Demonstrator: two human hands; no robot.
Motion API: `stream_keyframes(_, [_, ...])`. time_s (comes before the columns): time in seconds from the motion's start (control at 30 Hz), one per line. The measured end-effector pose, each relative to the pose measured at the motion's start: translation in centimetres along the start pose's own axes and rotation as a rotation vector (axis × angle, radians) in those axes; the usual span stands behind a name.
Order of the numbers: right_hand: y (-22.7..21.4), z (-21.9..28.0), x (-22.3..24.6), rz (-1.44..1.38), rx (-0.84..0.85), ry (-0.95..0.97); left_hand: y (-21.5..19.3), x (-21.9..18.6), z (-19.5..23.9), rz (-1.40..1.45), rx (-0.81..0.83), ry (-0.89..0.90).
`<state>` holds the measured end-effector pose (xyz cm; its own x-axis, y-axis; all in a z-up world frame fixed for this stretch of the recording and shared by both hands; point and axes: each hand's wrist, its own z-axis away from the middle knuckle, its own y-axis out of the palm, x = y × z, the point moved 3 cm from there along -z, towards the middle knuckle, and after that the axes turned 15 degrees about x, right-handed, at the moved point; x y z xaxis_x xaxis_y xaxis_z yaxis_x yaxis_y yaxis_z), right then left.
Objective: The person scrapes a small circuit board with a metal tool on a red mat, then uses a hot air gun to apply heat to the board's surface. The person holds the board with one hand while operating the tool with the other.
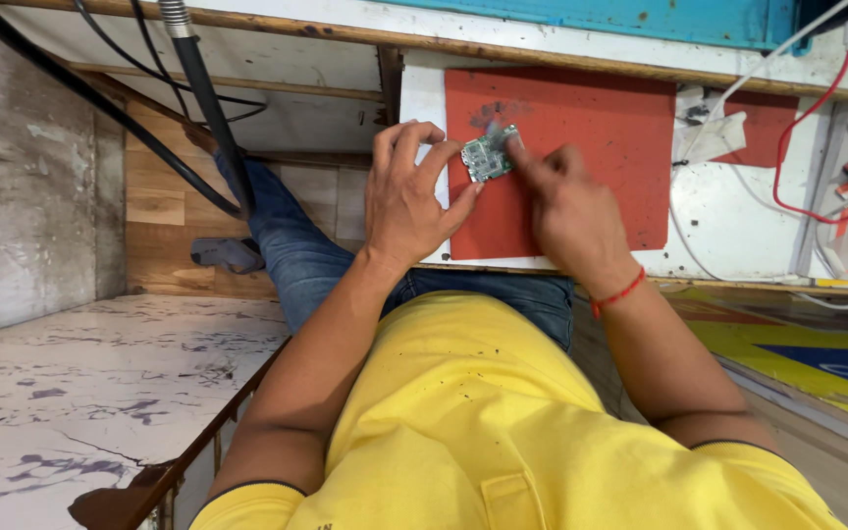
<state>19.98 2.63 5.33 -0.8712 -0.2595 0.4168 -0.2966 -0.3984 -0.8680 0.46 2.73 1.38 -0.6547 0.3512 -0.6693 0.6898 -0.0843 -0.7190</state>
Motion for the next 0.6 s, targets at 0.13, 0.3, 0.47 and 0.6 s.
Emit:
stream_keyframes(0.13, [0.4,0.2,-0.1,0.007,-0.009,-0.036,0.2,0.2,0.1,0.013,0.018,-0.001])
stream_keyframes(0.3, [0.5,-0.1,-0.1,0.039,0.017,-0.085,0.0,0.5,-0.1,0.023,0.03,-0.015])
stream_keyframes(0.47, [-0.1,0.2,-0.3,0.044,-0.054,0.053,0.3,0.2,0.1,0.006,0.001,0.014])
stream_keyframes(0.6, [0.5,0.1,0.4,-0.011,0.041,-0.084,0.2,0.6,0.0,0.023,0.016,0.0])
